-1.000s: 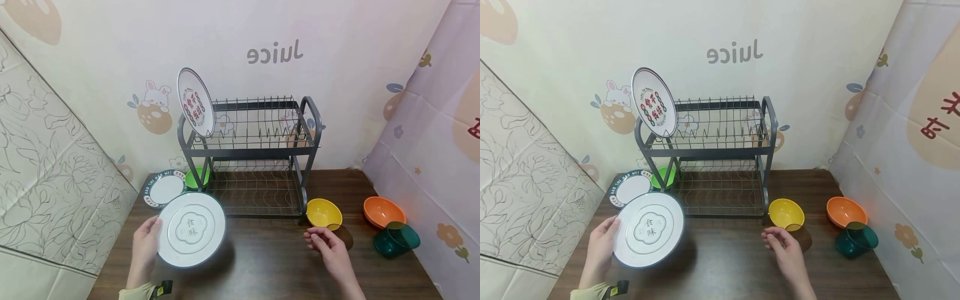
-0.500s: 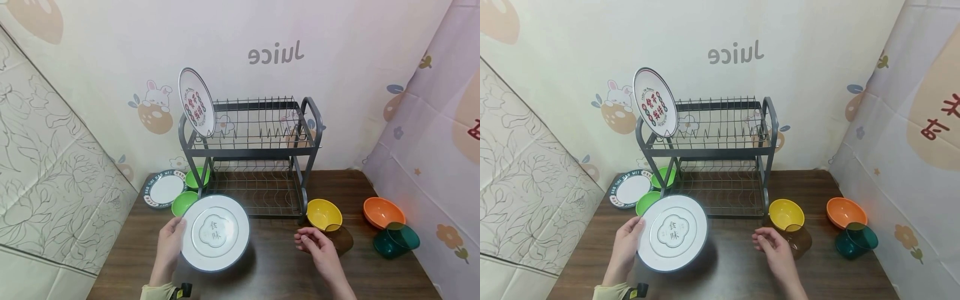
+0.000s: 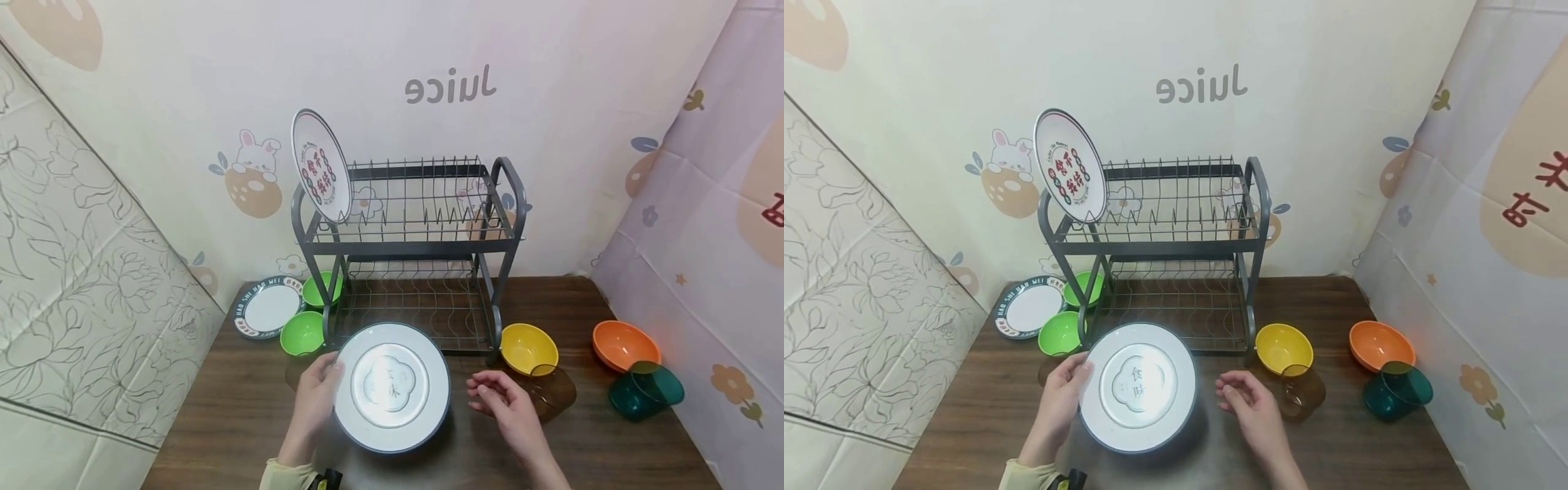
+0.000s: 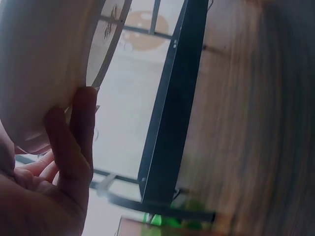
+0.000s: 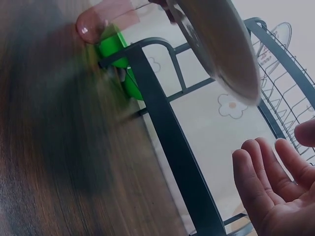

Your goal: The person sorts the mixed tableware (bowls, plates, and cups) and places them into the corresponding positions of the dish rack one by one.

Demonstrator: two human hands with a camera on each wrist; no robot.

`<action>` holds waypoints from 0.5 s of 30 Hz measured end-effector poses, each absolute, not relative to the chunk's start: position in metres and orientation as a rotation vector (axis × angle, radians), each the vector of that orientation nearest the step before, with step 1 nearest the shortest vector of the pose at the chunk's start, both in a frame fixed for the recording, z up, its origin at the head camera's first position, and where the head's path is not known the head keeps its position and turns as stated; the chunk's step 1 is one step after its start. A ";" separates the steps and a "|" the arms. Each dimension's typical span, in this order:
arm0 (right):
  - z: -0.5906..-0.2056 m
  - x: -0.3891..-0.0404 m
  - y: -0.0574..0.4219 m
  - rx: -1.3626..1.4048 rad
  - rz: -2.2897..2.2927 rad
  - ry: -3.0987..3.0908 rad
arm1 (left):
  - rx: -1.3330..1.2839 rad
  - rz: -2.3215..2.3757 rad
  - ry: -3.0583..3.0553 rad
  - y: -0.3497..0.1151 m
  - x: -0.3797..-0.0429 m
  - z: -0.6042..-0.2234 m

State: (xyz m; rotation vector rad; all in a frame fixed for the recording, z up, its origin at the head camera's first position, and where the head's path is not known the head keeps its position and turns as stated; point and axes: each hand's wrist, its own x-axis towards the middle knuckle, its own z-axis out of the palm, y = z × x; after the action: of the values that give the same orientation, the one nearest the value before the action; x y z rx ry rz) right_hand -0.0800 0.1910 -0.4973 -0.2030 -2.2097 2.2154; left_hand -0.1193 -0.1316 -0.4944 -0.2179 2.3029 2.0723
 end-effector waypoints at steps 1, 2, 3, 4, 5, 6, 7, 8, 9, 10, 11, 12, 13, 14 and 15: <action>-0.497 -0.080 0.190 -0.211 2.212 -2.217 | -0.202 2.074 2.294 -0.129 -0.119 -0.495; -0.497 -0.080 0.189 -0.212 2.209 -2.221 | -0.187 2.077 2.285 -0.126 -0.120 -0.497; -0.497 -0.081 0.188 -0.221 2.210 -2.224 | -0.170 2.080 2.276 -0.124 -0.120 -0.498; -0.497 -0.081 0.187 -0.228 2.210 -2.227 | -0.162 2.080 2.271 -0.122 -0.120 -0.499; -0.497 -0.081 0.187 -0.237 2.215 -2.232 | -0.145 2.078 2.271 -0.119 -0.120 -0.501; -0.497 -0.082 0.187 -0.251 2.220 -2.237 | -0.133 2.081 2.269 -0.117 -0.120 -0.502; -0.497 -0.082 0.186 -0.258 2.217 -2.251 | -0.121 2.083 2.269 -0.115 -0.120 -0.503; -0.497 -0.082 0.186 -0.268 2.213 -2.265 | -0.112 2.085 2.266 -0.112 -0.120 -0.504; -0.497 -0.082 0.186 -0.275 2.203 -2.284 | -0.101 2.086 2.265 -0.110 -0.120 -0.504; -0.497 -0.082 0.186 -0.276 2.194 -2.303 | -0.100 2.086 2.262 -0.108 -0.120 -0.505; -0.497 -0.082 0.186 -0.279 2.179 -2.326 | -0.095 2.085 2.262 -0.107 -0.120 -0.506; -0.496 -0.083 0.185 -0.282 2.161 -2.349 | -0.093 2.089 2.256 -0.105 -0.120 -0.507; -0.496 -0.083 0.185 -0.285 2.150 -2.365 | -0.091 2.084 2.257 -0.103 -0.120 -0.507; -0.496 -0.083 0.185 -0.288 2.138 -2.379 | -0.094 2.079 2.259 -0.102 -0.120 -0.507; -0.496 -0.083 0.185 -0.294 2.130 -2.389 | -0.092 2.071 2.264 -0.100 -0.120 -0.508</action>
State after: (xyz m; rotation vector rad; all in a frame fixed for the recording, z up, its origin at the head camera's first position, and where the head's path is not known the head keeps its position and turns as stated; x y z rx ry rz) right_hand -0.0832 0.1847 -0.4961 -0.2943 -2.3893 2.1305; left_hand -0.1199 -0.1001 -0.5076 -0.0918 2.2638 2.0714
